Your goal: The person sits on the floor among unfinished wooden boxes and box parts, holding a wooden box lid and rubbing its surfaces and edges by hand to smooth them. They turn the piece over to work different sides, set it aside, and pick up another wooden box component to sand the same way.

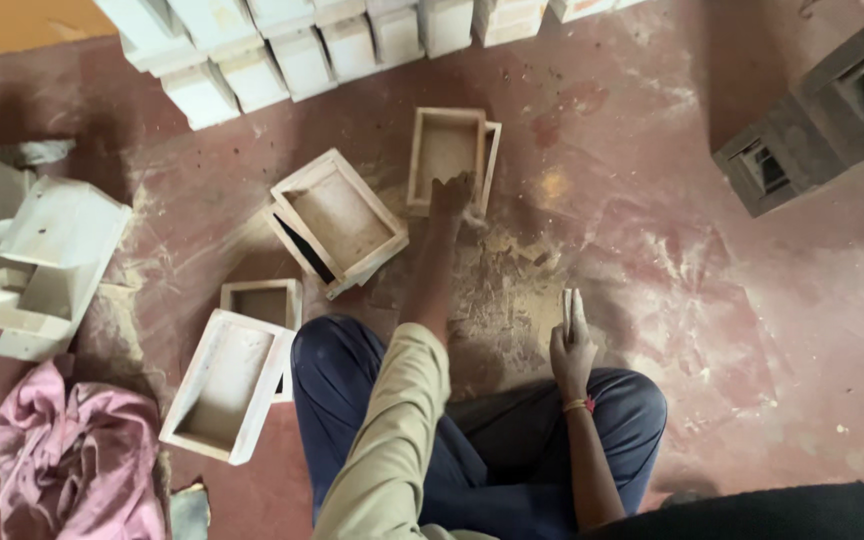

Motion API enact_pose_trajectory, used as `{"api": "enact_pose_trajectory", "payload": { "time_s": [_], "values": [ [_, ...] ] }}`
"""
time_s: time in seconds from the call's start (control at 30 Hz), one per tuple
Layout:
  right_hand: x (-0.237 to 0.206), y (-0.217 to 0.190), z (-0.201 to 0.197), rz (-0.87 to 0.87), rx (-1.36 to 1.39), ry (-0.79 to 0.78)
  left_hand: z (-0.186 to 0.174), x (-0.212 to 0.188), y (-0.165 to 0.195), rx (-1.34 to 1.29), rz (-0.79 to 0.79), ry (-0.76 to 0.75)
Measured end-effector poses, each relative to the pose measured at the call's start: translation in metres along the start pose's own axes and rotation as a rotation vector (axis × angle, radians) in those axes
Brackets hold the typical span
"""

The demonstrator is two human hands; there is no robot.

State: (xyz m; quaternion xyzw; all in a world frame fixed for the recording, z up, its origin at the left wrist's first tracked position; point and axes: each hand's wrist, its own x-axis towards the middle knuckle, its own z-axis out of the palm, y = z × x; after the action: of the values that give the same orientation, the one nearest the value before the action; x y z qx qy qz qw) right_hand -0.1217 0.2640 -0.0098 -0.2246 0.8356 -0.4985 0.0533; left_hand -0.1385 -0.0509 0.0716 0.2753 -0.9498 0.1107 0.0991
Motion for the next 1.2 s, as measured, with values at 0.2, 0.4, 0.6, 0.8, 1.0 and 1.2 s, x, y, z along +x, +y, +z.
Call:
{"api": "enact_pose_trajectory", "payload": {
  "time_s": [0.2, 0.4, 0.6, 0.8, 1.0, 1.2],
  "values": [
    [-0.004, 0.004, 0.002, 0.008, 0.070, -0.011, -0.006, -0.053, -0.035, 0.045, -0.054, 0.395],
    [-0.004, 0.001, 0.007, -0.074, 0.045, 0.000, -0.032, -0.148, -0.076, -0.257, -0.273, -0.161],
    [-0.005, -0.006, 0.008, -0.201, -0.084, -0.025, -0.032, -0.121, -0.077, 0.000, -0.100, -0.020],
    [-0.008, -0.020, 0.003, -0.360, 0.070, 0.009, -0.076, -0.091, -0.087, -1.030, -0.440, 0.225],
    [-0.015, -0.021, -0.003, -0.426, 0.069, 0.014, -0.103, -0.127, -0.092, -2.012, -0.852, 0.474],
    [-0.013, -0.015, -0.001, -0.490, 0.093, 0.039, -0.054, -0.152, -0.081, -2.057, -0.694, 0.079]
  ]
}}
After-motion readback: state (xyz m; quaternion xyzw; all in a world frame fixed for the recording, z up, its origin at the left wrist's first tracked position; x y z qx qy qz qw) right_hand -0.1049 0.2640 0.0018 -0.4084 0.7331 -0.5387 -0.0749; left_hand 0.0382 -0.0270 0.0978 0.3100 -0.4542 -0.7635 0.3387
